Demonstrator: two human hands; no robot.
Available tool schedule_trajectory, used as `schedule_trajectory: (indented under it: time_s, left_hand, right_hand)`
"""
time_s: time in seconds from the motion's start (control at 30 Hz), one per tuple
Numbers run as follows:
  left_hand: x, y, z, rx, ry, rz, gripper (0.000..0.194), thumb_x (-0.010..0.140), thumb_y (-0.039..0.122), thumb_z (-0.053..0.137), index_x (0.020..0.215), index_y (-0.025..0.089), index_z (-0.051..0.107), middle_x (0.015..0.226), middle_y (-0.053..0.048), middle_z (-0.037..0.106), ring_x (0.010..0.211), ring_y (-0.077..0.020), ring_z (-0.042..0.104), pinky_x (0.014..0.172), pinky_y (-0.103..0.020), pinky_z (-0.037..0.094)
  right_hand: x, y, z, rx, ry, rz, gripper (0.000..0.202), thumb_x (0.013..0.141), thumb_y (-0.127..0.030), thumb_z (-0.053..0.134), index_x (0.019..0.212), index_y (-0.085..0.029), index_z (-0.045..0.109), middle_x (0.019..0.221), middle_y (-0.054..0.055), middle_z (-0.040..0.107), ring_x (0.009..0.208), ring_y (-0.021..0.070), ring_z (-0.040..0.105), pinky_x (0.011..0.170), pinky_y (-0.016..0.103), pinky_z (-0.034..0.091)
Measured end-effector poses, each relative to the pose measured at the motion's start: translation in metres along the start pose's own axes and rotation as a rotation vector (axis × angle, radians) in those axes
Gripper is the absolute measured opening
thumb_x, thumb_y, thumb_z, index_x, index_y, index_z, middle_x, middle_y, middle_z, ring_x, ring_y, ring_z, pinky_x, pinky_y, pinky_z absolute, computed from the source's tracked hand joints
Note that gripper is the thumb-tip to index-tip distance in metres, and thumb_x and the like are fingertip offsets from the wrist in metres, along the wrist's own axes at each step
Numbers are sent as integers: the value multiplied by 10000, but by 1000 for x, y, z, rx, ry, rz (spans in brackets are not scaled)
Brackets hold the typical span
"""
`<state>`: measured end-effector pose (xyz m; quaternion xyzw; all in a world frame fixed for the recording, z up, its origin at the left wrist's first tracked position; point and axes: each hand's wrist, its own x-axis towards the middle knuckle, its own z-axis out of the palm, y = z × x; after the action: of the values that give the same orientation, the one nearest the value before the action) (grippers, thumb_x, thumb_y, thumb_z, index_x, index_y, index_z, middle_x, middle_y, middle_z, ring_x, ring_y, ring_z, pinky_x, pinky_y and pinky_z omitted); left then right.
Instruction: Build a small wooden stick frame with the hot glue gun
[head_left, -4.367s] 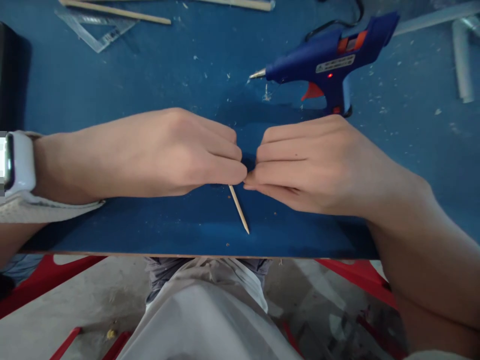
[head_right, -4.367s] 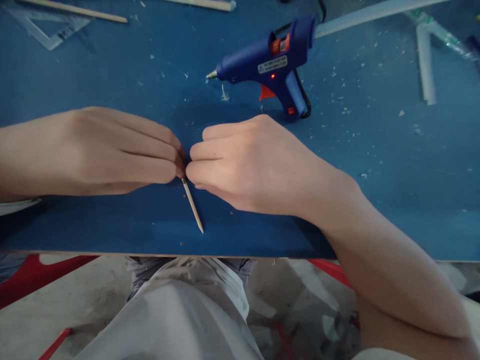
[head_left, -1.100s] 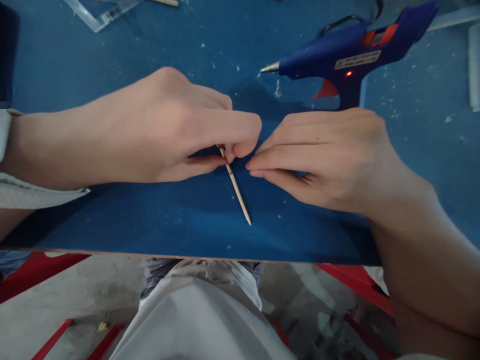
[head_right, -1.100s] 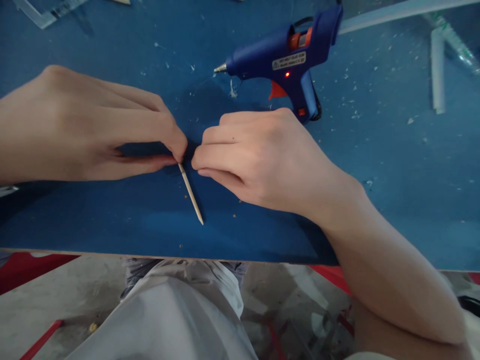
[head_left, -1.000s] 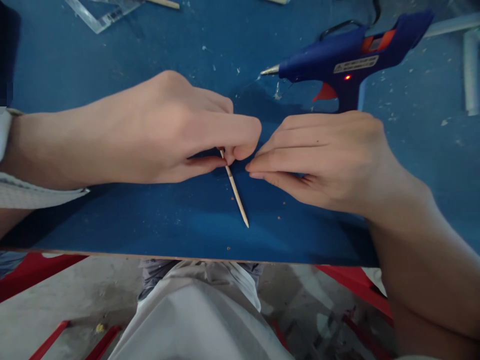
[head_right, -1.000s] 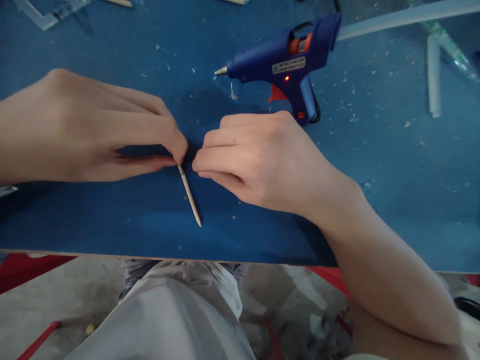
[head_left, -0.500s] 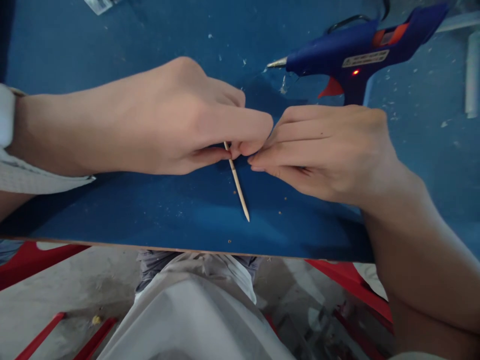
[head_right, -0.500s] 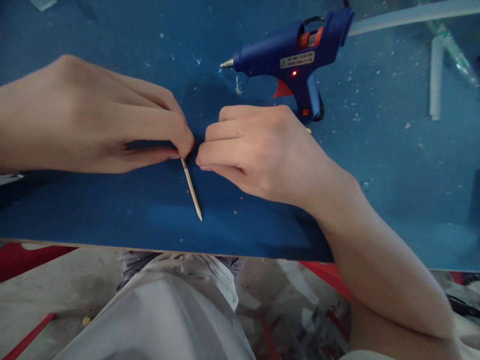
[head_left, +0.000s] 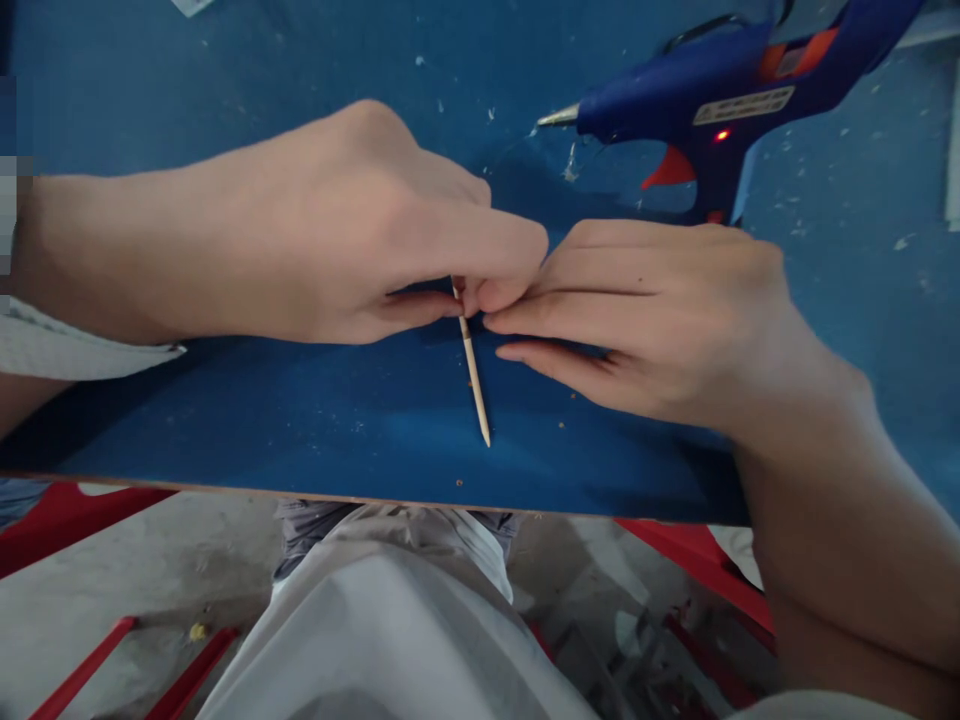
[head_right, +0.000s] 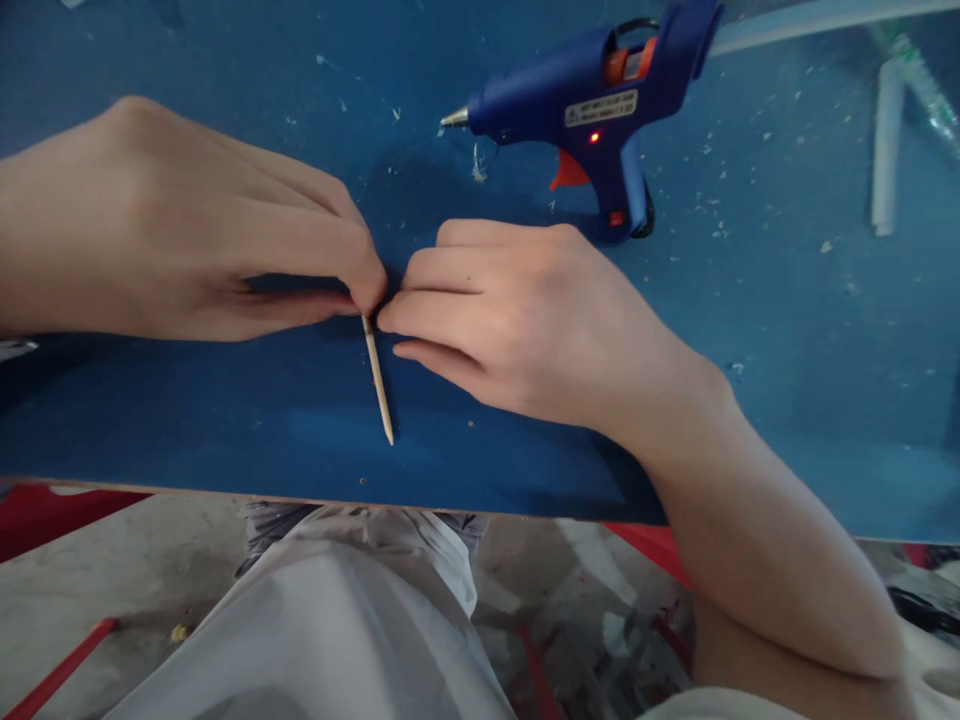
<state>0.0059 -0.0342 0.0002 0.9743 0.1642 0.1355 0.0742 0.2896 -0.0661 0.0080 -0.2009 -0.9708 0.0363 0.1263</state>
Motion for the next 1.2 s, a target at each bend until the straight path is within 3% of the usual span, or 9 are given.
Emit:
schedule_trajectory:
  time_s: [0.17,0.27,0.53,0.67,0.83,0.97,1.2]
  left_hand:
    - [0,0,1,-89,8,-10,527,1216,360,235,1110,182,720,970,19,710,872,-119,792,928,-383,652]
    - [1,-1,3,-131,12,-26,441,1224,353,329,1104,214,730,992,-6,756,857,-151,774,906,-356,637]
    - [2,-2,6,-139,19,45,274,1209,179,383,1093,198,630,1010,-25,736,879,-148,715,694,-241,395]
    - [1,-4,6,-182,9,70,221,1222,166,433,1111,191,622,998,-28,737,966,-187,758,723,-257,437]
    - [1,-1,5,-179,-4,50,199,1222,159,455,1190,208,646,1046,-31,772,1017,-202,788,745,-289,494]
    - [1,-1,4,-165,-12,48,201,1218,152,462,1158,203,647,1019,-33,755,991,-203,778,729,-299,493]
    - [2,-1,3,-158,-36,53,228,1201,112,448,1124,204,642,996,-36,746,1018,-212,775,768,-301,529]
  right_hand:
    - [-10,16,-12,44,-15,-4,174,1187,-234,639,1192,-208,811,1124,19,868,1024,197,813,836,371,598]
    - [-11,21,-13,78,-2,-30,154,1191,-237,649,1184,-200,799,1086,-12,858,980,157,803,807,344,584]
    - [5,-2,8,43,8,-32,236,1181,-172,610,1120,-175,837,1180,40,870,1097,241,823,860,388,686]
    - [1,5,4,67,-41,-62,280,1194,-160,556,1177,-176,835,1193,57,862,1097,241,807,874,399,690]
    - [-7,19,-9,126,-38,-20,230,1179,-172,604,1094,-179,817,1035,44,853,925,217,774,780,383,634]
    - [-3,15,-2,95,-39,-42,270,1194,-181,574,1042,-171,797,1057,61,847,938,226,761,766,379,612]
    - [2,7,7,78,-29,-48,300,1217,-192,518,1117,-162,799,1135,71,837,1005,220,751,789,363,602]
